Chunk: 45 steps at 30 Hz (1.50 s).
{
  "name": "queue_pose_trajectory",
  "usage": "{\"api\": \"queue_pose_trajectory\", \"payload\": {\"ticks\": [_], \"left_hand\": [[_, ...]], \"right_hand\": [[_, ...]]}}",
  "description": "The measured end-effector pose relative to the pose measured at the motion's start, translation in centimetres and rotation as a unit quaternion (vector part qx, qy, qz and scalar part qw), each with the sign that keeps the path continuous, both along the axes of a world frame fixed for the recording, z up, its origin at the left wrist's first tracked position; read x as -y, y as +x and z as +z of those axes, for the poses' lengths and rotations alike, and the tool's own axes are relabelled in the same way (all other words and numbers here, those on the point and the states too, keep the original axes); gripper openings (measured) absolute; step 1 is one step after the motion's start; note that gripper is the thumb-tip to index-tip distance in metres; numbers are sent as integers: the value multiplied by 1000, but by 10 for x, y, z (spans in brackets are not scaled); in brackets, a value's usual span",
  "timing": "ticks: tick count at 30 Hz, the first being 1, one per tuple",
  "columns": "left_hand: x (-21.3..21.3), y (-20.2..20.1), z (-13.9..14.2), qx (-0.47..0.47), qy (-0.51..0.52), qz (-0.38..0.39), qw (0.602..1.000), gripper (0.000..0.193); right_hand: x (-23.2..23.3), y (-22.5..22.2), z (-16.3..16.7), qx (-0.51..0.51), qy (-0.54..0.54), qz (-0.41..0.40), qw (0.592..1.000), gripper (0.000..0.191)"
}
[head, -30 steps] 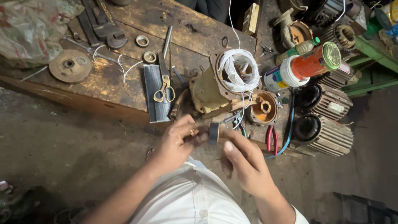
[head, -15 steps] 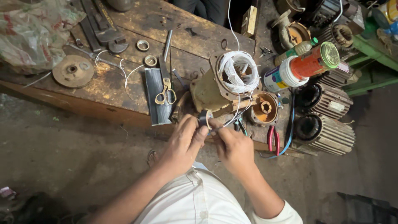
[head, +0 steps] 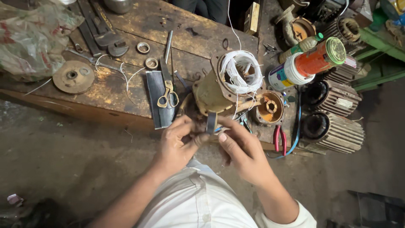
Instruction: The person strips insulation from several colored wires, twists the exposed ends together, and wraps the connections with electrical tape. They use pliers to cut and hold the wires and scissors to trim the tape.
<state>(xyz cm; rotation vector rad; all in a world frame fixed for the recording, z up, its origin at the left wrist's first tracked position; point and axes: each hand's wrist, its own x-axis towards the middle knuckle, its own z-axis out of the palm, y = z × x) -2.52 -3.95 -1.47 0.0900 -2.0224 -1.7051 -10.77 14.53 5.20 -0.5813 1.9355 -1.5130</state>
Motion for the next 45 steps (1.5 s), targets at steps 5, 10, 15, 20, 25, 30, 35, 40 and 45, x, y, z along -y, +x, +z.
{"api": "queue_pose_trajectory", "payload": {"ticks": [5,10,15,20,25,30,35,40,45], "left_hand": [[-9,-4,4,84,103,-2,991,27],[-10,-1,2,-10,-65,13,998,27],[-12,-3,-1,86,26,36,995,22],[-9,-6,-3,14,44,10,999,22],[-9,-2,3,30,43,1,999,12],[-17,-11,10,153,59,39,986,31],[-14,-3,8,5,-48,35,998,22],[-13,5,3,10,-41,28,999,20],[-13,1,0,-8,-40,63,997,16]], "right_hand": [[9,8,-19,-169,46,-93,980,24],[6,-3,-36,-588,156,9,794,15],[-19,-4,-24,-50,85,-26,995,30],[-19,-4,1,213,-87,-51,972,30],[-2,-6,3,75,-11,-22,997,34],[-1,4,-23,-139,43,-81,986,24],[-9,-6,-46,-469,149,-5,871,16],[-34,-23,-24,159,8,-15,987,46],[-16,-31,-20,339,-157,17,928,43]]}}
